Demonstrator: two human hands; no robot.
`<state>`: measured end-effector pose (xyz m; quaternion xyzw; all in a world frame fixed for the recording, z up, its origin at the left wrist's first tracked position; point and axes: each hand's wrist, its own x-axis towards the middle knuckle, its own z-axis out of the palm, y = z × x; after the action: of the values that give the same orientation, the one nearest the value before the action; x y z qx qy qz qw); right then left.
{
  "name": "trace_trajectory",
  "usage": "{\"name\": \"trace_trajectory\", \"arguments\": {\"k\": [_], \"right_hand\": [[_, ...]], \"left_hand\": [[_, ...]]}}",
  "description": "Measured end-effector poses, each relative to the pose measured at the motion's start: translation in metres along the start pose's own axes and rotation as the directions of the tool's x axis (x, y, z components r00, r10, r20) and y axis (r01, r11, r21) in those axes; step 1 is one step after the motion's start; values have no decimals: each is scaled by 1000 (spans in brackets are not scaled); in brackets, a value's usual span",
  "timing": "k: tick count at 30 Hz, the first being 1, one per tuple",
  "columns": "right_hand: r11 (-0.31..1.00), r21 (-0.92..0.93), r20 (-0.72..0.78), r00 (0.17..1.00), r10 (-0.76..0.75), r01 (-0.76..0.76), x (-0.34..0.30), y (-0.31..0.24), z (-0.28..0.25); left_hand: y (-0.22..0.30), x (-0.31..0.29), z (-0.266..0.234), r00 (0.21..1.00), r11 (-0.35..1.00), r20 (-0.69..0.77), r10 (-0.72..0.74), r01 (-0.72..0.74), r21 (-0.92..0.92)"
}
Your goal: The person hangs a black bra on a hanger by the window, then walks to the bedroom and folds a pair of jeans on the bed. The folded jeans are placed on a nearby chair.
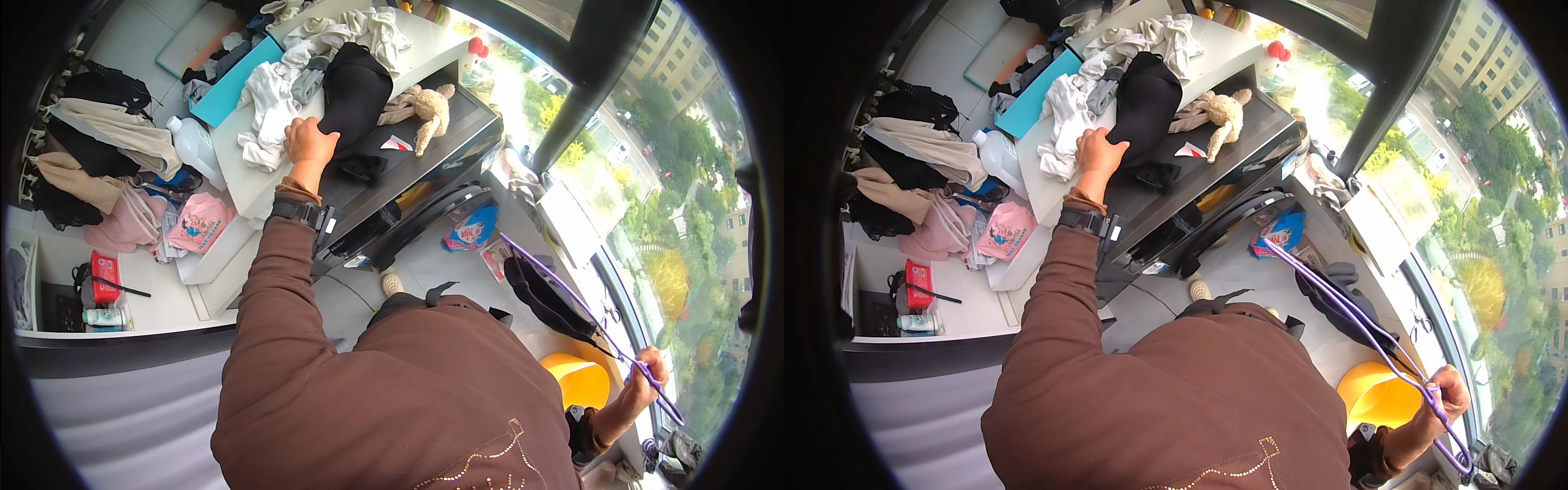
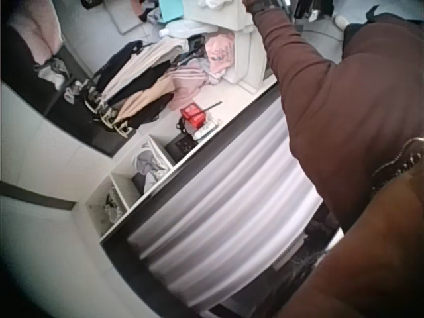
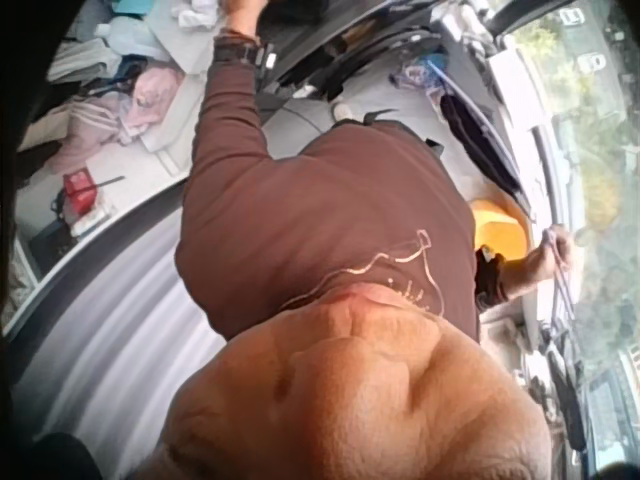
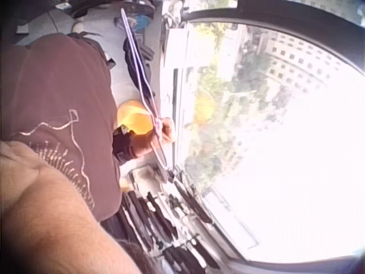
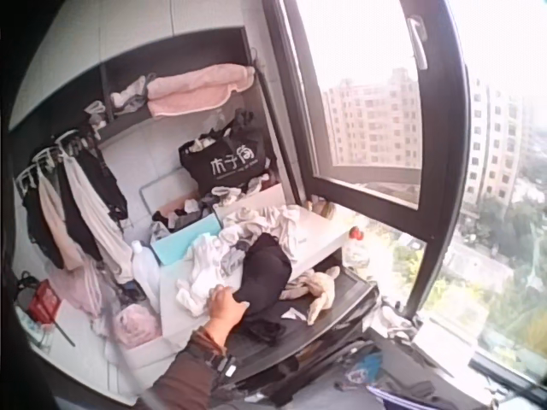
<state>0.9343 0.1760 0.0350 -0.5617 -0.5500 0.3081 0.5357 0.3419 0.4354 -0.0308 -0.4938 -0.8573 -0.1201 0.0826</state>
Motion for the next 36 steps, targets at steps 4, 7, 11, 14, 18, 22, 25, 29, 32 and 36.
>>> {"name": "trace_trajectory", "arguments": {"k": [4,7,11,14,18,22,25,29,32,36], "right_hand": [[993,8,-72,990,122,-122,-9,9,-6],[987,30,19,987,160,-160,-8,28,1],[984,109,32,990,140,-143,0,54,16],[966,229,32,993,114,-118,4,62,28],[979,181,76,994,83,-96,2,64,40],[963,221,44,988,150,-157,-4,65,50],[958,236,53,987,152,-161,-4,65,50],[958,271,41,996,82,-90,-5,65,53],[940,297,21,986,167,-166,-8,64,55],[907,314,-50,949,311,-280,-9,62,58]], "left_hand": [[12,0,-29,992,952,70,102,-77,-296],[19,-12,-71,955,276,120,272,42,-960],[17,-41,-123,911,-498,206,357,372,-783],[21,-58,-132,712,-686,58,699,692,-223],[25,-73,-133,712,-707,81,697,702,-83],[25,-82,-147,725,-678,219,654,689,-257],[29,-92,-147,777,-627,256,575,620,-472],[43,-107,-131,766,-644,398,505,641,-418],[58,-122,-114,734,-609,474,487,674,-418],[81,-143,-103,738,-471,478,475,673,-571]]}}
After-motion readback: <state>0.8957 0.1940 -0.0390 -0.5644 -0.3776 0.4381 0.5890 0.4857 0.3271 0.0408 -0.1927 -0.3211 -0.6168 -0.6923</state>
